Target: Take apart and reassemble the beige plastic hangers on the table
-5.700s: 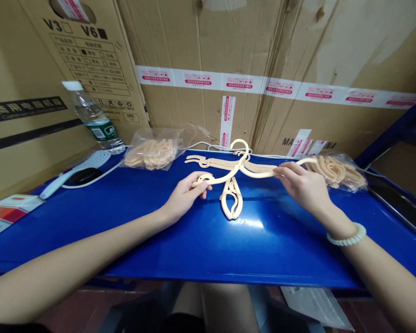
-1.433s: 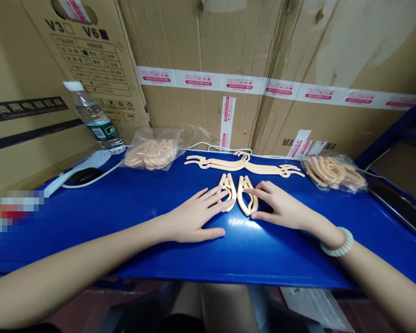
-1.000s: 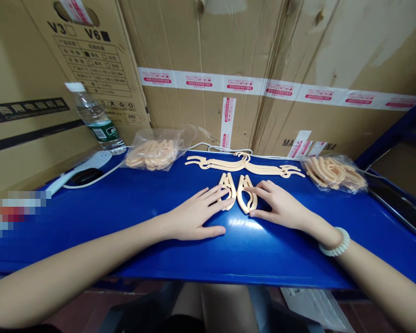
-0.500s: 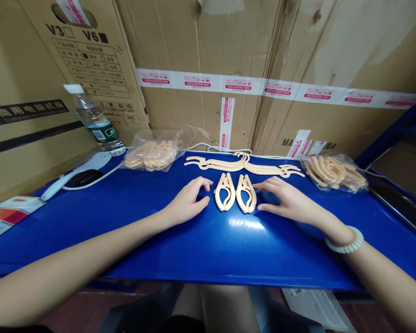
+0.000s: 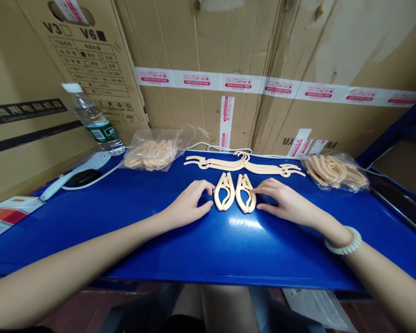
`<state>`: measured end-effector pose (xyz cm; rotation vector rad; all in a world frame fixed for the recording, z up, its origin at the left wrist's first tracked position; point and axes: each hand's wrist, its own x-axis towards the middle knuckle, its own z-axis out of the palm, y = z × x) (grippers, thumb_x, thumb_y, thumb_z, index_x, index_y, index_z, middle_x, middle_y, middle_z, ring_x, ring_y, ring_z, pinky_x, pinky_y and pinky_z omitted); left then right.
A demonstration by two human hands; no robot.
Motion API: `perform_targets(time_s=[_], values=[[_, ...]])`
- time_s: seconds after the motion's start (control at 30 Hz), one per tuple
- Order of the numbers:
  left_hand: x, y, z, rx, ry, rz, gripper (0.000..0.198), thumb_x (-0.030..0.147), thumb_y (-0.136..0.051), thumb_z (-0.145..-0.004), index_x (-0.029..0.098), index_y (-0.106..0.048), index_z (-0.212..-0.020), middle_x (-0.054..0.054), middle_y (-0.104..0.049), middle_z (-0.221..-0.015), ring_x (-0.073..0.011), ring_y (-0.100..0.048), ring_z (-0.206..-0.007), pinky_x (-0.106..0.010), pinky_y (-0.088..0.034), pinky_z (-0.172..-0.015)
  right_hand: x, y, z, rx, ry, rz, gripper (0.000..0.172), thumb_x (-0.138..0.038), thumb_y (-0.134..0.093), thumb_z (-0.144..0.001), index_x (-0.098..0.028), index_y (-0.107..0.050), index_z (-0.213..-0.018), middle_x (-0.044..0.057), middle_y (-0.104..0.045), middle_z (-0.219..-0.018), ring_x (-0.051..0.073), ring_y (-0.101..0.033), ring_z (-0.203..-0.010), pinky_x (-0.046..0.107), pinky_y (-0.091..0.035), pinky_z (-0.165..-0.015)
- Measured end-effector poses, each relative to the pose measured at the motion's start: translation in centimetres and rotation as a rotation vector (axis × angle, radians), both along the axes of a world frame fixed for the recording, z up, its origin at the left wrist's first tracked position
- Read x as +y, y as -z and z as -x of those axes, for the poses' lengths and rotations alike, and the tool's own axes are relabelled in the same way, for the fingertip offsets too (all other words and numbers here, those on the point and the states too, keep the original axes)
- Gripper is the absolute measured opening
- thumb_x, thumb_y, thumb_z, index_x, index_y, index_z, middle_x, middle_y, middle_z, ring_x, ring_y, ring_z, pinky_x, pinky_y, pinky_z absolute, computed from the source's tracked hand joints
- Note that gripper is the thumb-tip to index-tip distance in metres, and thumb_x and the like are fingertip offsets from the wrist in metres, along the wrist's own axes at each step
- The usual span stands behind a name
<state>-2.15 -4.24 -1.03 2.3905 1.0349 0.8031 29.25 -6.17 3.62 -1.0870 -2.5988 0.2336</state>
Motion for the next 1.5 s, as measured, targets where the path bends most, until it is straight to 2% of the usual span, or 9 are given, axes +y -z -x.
perform_targets(time_s=[0.3,0.6,0.87,1.07,1.2,1.33,1.5], values=[[-0.1,0.1,-0.2,-0.002,-0.010,-0.034,0.013,0.021,-0.054,-0.084,0.023,-0.049,-0.096,-0.009,-0.067,-0.119,-0.0262,-0.061,-0.111,-0.047,-0.049,-0.098,-0.3,0.1,0.6,0.000,0.018,0.002,0.042,-0.046,-0.059,-0.097,-0.021,-0.067,-0.129,0.014,-0.068,-0.111,0.031,-0.062,-0.103,0.050,-0.054,-0.091],[0.0,0.2,-0.1,-0.005,0.003,-0.034,0.014,0.022,-0.056,-0.086,0.023,-0.052,-0.099,-0.008,-0.066,-0.118,-0.0261,-0.061,-0.111,-0.046,-0.048,-0.099,-0.3,0.7,0.9,-0.040,0.062,-0.045,0.039,-0.042,-0.062,-0.096,-0.016,-0.067,-0.126,0.015,-0.068,-0.110,0.032,-0.061,-0.101,0.051,-0.054,-0.089],[-0.1,0.0,-0.1,0.007,0.021,-0.027,0.013,0.019,-0.056,-0.086,0.023,-0.053,-0.097,-0.007,-0.066,-0.116,-0.0257,-0.061,-0.111,-0.045,-0.048,-0.100,-0.2,0.8,0.8,-0.023,0.047,-0.032,0.039,-0.041,-0.063,-0.096,-0.018,-0.064,-0.128,0.015,-0.067,-0.114,0.033,-0.061,-0.106,0.051,-0.053,-0.092],[0.0,0.1,0.0,-0.063,-0.028,-0.017,0.015,0.018,-0.057,-0.083,0.021,-0.054,-0.097,-0.012,-0.057,-0.130,-0.0278,-0.054,-0.128,-0.047,-0.044,-0.109,-0.3,0.3,0.5,-0.038,0.041,0.011,0.042,-0.038,-0.061,-0.097,-0.019,-0.060,-0.134,0.014,-0.066,-0.116,0.032,-0.062,-0.108,0.049,-0.053,-0.095],[0.1,0.1,0.1,-0.111,-0.051,-0.001,0.014,0.017,-0.058,-0.082,0.021,-0.055,-0.095,-0.011,-0.058,-0.128,-0.0266,-0.056,-0.125,-0.047,-0.044,-0.108,-0.3,0.1,0.3,-0.063,0.043,0.023,0.044,-0.035,-0.060,-0.096,-0.021,-0.058,-0.137,0.014,-0.066,-0.117,0.031,-0.063,-0.108,0.048,-0.054,-0.094],[0.3,0.1,0.2,-0.156,-0.067,0.017,0.012,0.018,-0.058,-0.082,0.021,-0.056,-0.093,-0.011,-0.060,-0.127,-0.0266,-0.057,-0.123,-0.047,-0.045,-0.107,0.2,0.1,-0.6,-0.087,0.055,0.019,0.047,-0.036,-0.058,-0.097,-0.018,-0.055,-0.140,0.015,-0.066,-0.119,0.031,-0.063,-0.110,0.048,-0.054,-0.096],[0.6,0.4,0.2,-0.229,-0.079,0.058,0.012,0.020,-0.058,-0.082,0.021,-0.057,-0.093,-0.010,-0.062,-0.124,-0.0268,-0.059,-0.121,-0.048,-0.046,-0.105,2.1,0.5,-3.2,-0.077,0.174,-0.116,0.046,-0.038,-0.057,-0.096,-0.013,-0.059,-0.135,0.019,-0.064,-0.129,0.036,-0.061,-0.119,0.053,-0.051,-0.103]])
